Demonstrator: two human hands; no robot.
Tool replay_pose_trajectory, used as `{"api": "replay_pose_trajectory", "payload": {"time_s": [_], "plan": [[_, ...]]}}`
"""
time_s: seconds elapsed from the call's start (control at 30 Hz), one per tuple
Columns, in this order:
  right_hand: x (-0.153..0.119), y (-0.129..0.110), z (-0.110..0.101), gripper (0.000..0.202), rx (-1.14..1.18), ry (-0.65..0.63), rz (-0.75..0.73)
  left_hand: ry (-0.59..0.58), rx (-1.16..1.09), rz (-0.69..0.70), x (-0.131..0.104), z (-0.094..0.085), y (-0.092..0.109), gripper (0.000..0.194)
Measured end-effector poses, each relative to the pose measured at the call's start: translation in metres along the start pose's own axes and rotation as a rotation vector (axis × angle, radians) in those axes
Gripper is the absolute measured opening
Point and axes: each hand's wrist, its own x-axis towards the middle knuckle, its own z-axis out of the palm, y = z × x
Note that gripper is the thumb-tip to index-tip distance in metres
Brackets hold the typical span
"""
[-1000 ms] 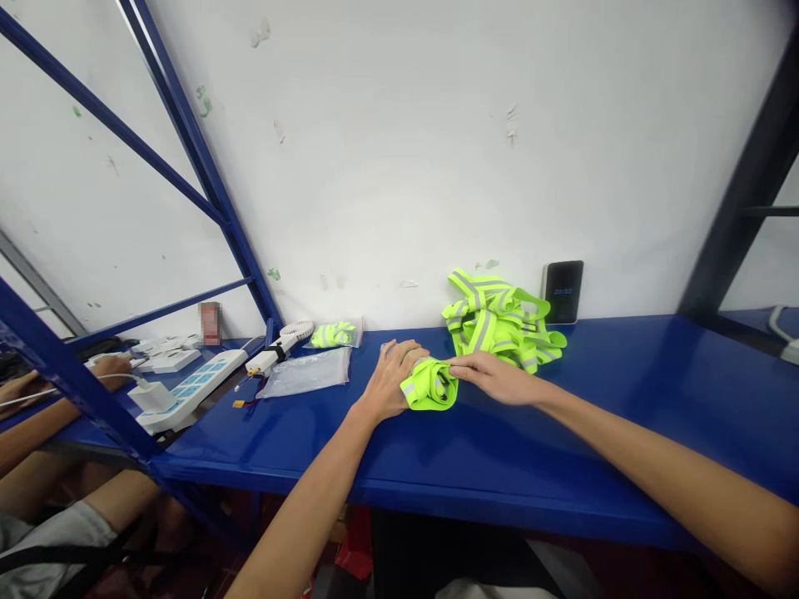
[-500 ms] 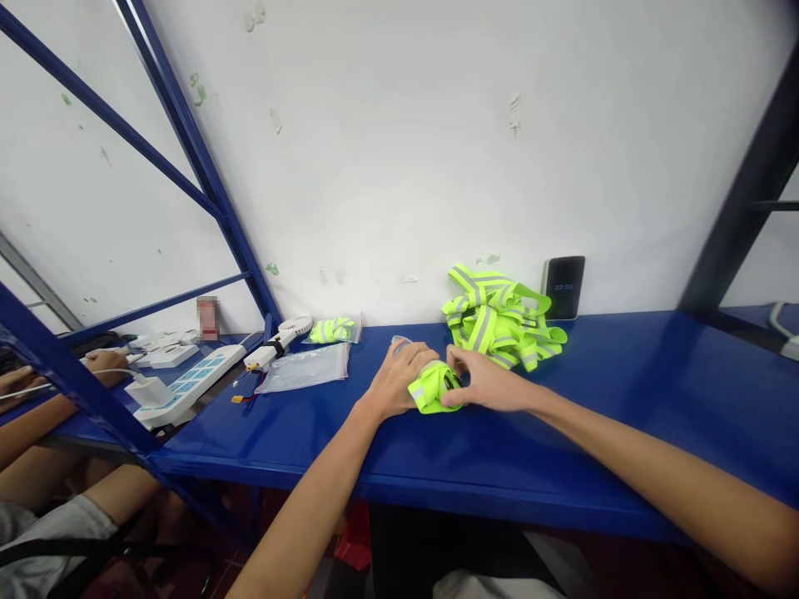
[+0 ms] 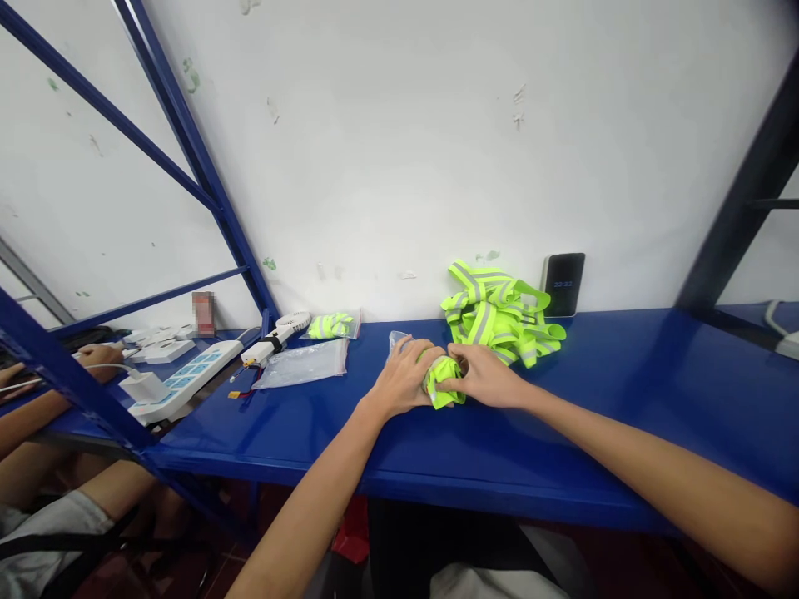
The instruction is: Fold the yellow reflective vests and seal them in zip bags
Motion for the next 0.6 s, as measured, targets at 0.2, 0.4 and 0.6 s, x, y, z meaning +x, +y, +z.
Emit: {"api": "replay_pose_trajectory", "payload": {"time_s": [0.2, 0.4, 0.6], "plan": [[0.012, 0.003, 0.02, 0.017, 0.098, 0.125, 0.062, 0.156, -0.046, 0.016, 0.013, 0.009, 0.01, 0.052], [0.009, 0.006, 0.019, 0.022, 0.167, 0.068, 0.079, 0.111, -0.08, 0.027, 0.015, 0.003, 0.009, 0.056], [0.008, 0.011, 0.016, 0.015, 0.22, 0.089, 0.034, 0.077, 0.013, -0.007, 0.016, 0.011, 0.024, 0.053]]}}
